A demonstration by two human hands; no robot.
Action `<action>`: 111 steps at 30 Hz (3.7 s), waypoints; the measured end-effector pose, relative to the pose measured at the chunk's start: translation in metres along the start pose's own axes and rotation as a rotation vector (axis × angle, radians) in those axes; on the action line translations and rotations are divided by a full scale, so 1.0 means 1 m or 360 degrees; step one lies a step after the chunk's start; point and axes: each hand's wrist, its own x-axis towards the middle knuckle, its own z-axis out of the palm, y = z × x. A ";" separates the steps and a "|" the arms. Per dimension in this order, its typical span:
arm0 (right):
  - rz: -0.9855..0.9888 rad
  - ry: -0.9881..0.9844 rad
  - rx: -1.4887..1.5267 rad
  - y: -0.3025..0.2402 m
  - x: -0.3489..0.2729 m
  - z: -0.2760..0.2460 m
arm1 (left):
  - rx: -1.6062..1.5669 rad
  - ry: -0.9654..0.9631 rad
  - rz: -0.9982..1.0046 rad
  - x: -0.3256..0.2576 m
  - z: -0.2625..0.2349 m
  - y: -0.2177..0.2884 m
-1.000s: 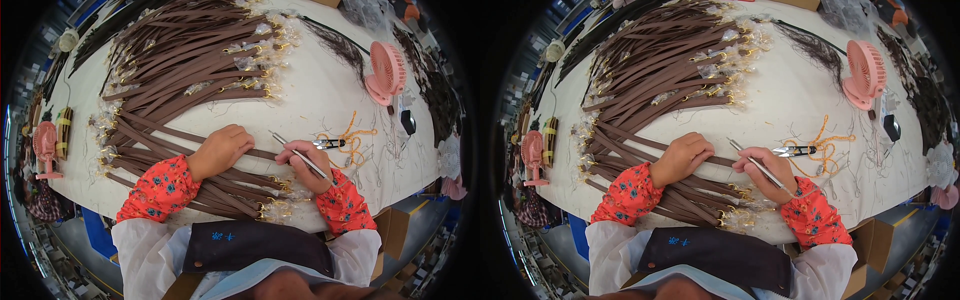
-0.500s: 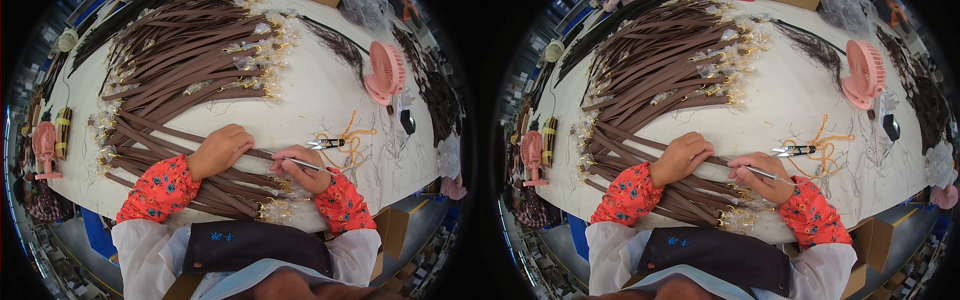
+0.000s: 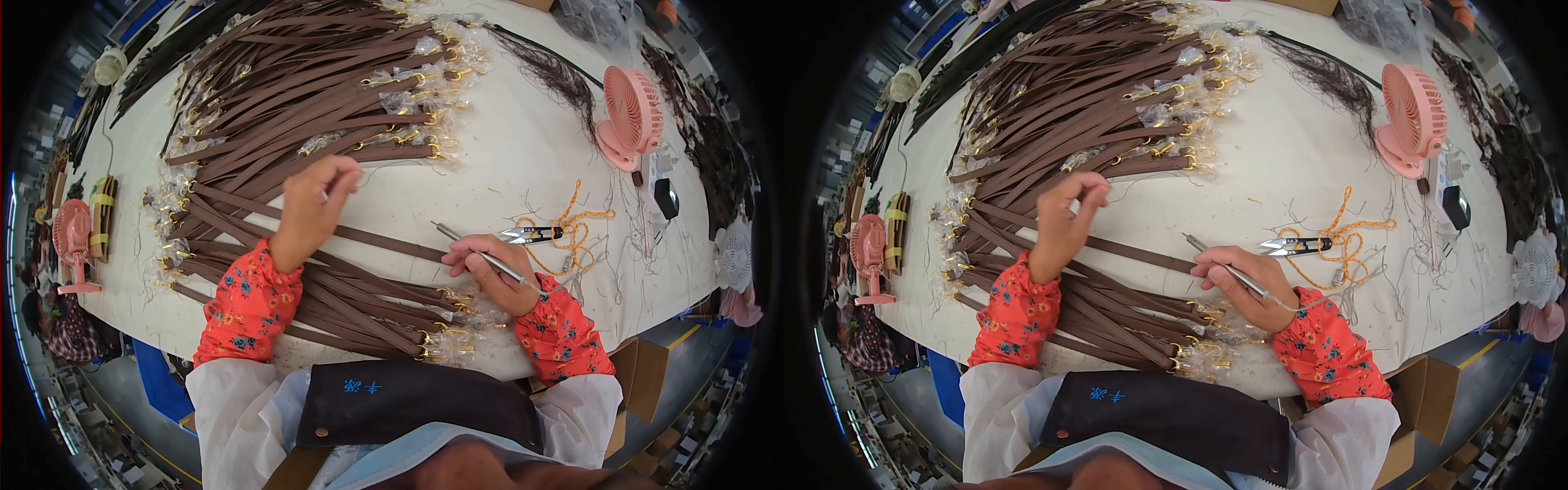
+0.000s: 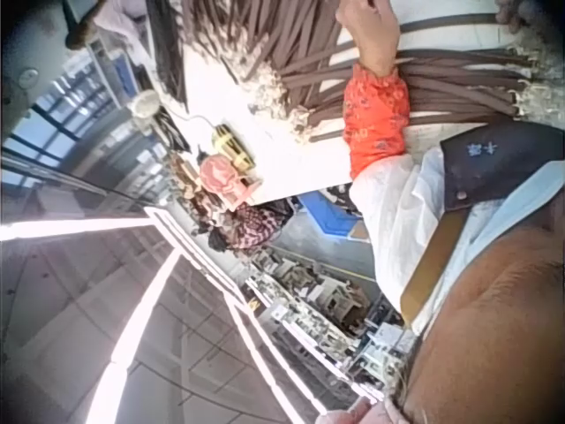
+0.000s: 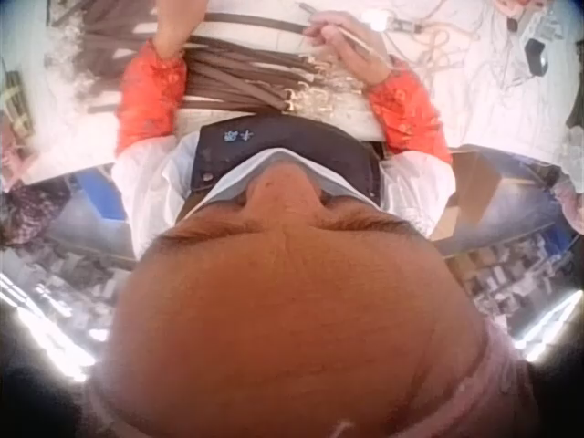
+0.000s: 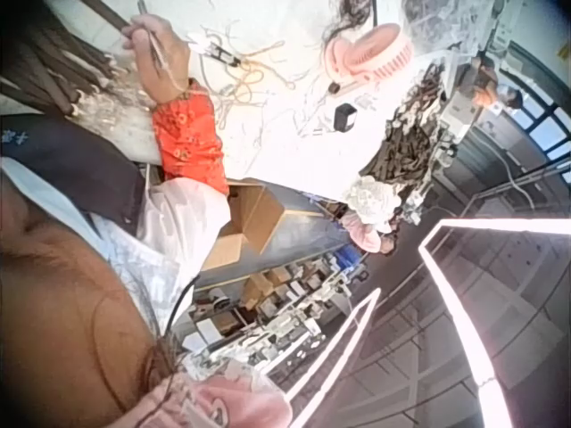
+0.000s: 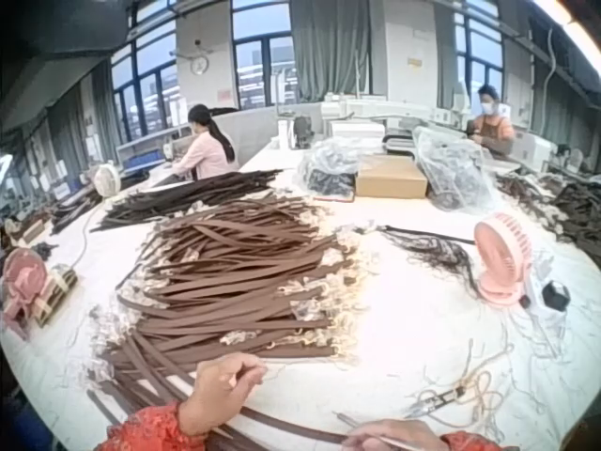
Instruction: Assembling hardware onto leather straps in a workshop.
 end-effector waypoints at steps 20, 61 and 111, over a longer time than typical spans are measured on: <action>-0.0120 0.0141 -0.0384 -0.001 0.005 0.002 | 0.0034 -0.1227 0.0673 -0.011 0.022 0.022; -0.0438 -0.0281 -0.0427 -0.001 -0.001 0.010 | 0.0747 -0.0070 0.0240 0.021 -0.055 -0.009; -0.0511 0.0164 -0.0604 0.003 0.006 -0.007 | 0.0196 -0.0804 0.0351 -0.020 0.025 0.029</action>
